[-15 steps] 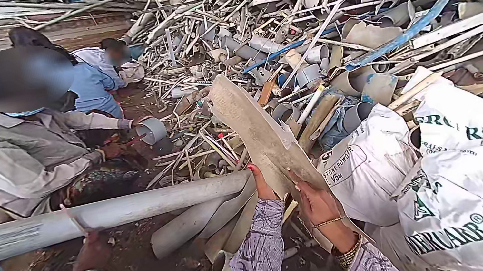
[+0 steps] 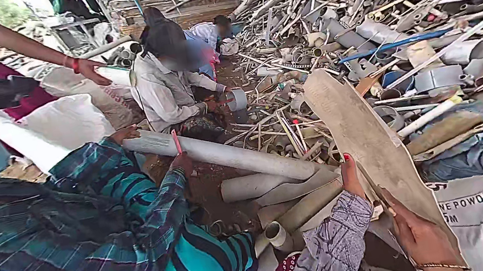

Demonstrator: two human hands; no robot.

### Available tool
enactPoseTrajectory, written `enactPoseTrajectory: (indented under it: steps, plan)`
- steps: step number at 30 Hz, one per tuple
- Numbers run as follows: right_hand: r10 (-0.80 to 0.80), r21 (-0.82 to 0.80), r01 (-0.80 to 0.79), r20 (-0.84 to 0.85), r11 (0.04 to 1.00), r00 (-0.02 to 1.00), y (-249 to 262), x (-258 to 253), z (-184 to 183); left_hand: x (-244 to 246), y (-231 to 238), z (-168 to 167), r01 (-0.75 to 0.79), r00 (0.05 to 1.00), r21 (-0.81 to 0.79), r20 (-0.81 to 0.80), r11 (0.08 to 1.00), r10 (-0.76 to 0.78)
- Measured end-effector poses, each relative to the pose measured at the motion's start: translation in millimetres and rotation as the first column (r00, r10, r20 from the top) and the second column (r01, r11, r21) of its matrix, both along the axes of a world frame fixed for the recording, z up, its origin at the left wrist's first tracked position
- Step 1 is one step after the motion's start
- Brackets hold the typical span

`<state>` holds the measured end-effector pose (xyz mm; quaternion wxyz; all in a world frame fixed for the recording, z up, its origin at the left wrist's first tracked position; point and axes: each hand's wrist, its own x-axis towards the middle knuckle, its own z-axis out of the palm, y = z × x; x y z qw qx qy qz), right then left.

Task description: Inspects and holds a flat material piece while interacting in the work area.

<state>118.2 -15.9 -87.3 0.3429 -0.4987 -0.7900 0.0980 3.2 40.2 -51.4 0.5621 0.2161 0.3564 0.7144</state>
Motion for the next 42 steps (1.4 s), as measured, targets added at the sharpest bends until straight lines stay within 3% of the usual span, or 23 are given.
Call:
enactPoseTrajectory:
  steps: [2,6,9,13,17,20,24,27,31,35,38,41,42]
  plan:
    - [0.090,0.001,-0.090,-0.045,0.996,0.995,-1,-3,1,-1,3,-4,0.002,1.000,0.011,-0.022,1.000,-0.002]
    - [-0.008,-0.031,0.008,0.011,0.999,1.000,2,8,2,-2,-9,3,0.041,0.998,-0.020,-0.056,0.999,-0.042]
    - [0.134,-0.113,-0.137,-0.036,0.984,0.990,-8,9,7,-2,-8,4,0.037,0.998,-0.016,-0.040,0.999,-0.038]
    - [-0.024,0.031,0.023,0.050,0.999,0.998,-3,18,1,-4,-16,3,0.013,0.999,0.006,-0.037,1.000,-0.013]
    - [0.085,-0.024,-0.087,-0.075,0.996,0.994,-1,8,-11,-6,-14,2,-0.038,0.998,0.049,-0.044,0.998,0.040]
    - [-0.090,0.006,0.090,-0.019,0.996,0.996,2,9,-11,-1,-10,0,-0.055,0.998,0.042,0.035,0.998,0.053]
    - [0.072,0.024,-0.069,-0.130,0.997,0.989,-4,4,-22,4,-4,-10,-0.072,0.996,0.094,0.050,0.993,0.068]
    - [-0.143,-0.022,0.142,-0.036,0.990,0.989,1,18,-18,16,-7,-6,-0.086,0.992,0.073,0.097,0.994,0.079]
    - [0.009,0.031,-0.005,-0.139,0.999,0.990,-11,17,-26,31,-3,-18,-0.069,0.984,0.178,0.174,0.982,0.037]
    - [-0.122,-0.024,0.121,-0.085,0.992,0.989,-2,34,-25,39,-9,-16,-0.065,0.985,0.133,0.165,0.989,0.043]
    - [0.044,-0.121,-0.072,-0.213,0.990,0.976,-10,33,-23,40,-6,-19,-0.063,0.986,0.147,0.161,0.987,0.039]
    - [-0.079,-0.123,0.065,-0.120,0.990,0.990,-5,38,-20,37,-6,-21,-0.076,0.986,0.138,0.159,0.988,0.054]
    - [-0.062,-0.150,0.043,-0.121,0.988,0.991,-6,38,-17,37,-6,-22,-0.070,0.988,0.143,0.147,0.987,0.049]
